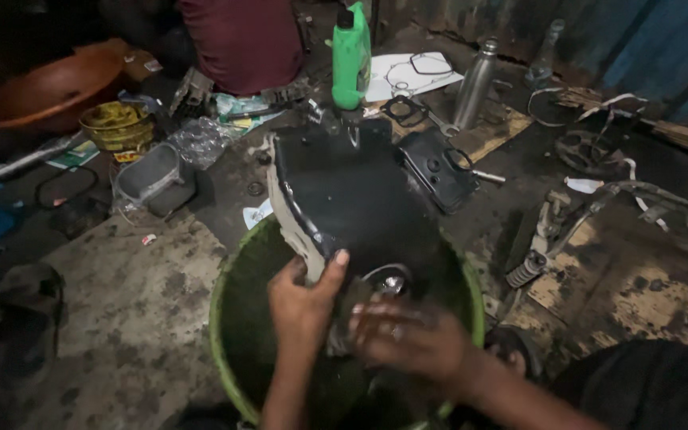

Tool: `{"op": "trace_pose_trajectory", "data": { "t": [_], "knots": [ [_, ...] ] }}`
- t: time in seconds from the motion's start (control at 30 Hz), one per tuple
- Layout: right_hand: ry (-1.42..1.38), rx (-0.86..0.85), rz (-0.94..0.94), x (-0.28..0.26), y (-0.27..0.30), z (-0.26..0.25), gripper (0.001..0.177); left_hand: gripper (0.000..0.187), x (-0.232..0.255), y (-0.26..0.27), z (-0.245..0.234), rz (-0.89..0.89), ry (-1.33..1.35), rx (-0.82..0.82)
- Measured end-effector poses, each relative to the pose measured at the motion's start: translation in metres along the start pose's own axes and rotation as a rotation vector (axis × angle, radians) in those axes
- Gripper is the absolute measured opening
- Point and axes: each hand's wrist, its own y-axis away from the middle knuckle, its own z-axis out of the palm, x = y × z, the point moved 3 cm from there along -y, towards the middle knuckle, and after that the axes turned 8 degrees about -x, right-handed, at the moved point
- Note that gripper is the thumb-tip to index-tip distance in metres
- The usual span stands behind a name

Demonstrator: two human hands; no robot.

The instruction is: The person scrubs a large, dark metal part with a wire brush over a green basin filled with liquid. They rotate the part to clean different sides and then wipe it with a cloth.

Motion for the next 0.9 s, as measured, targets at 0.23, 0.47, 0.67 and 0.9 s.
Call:
{"op": "trace_pose_trajectory", "data": {
  "t": [0.23, 0.47, 0.67, 0.9],
  "knots": [
    [-0.547, 0.479, 0.872, 0.067, 0.073, -0.010, 0.027, 0.043, -0.014, 0.000, -0.012, 0.072, 0.279, 0.074],
    [-0.590, 0.610, 0.979, 0.065, 0.039, -0.007, 0.021, 0.046, 0.000, 0.005, -0.020, -0.081, 0.052, 0.057],
    [-0.031, -0.218, -0.104, -0.042, -0.015, 0.001, 0.015, 0.043, 0.001, -0.002, -0.005, -0.003, 0.142, 0.024],
    [-0.009, -0.021, 0.088, 0.012, -0.015, -0.034, 0.012, 0.042, -0.001, 0.004, 0.001, 0.014, 0.239, -0.015]
  ]
}}
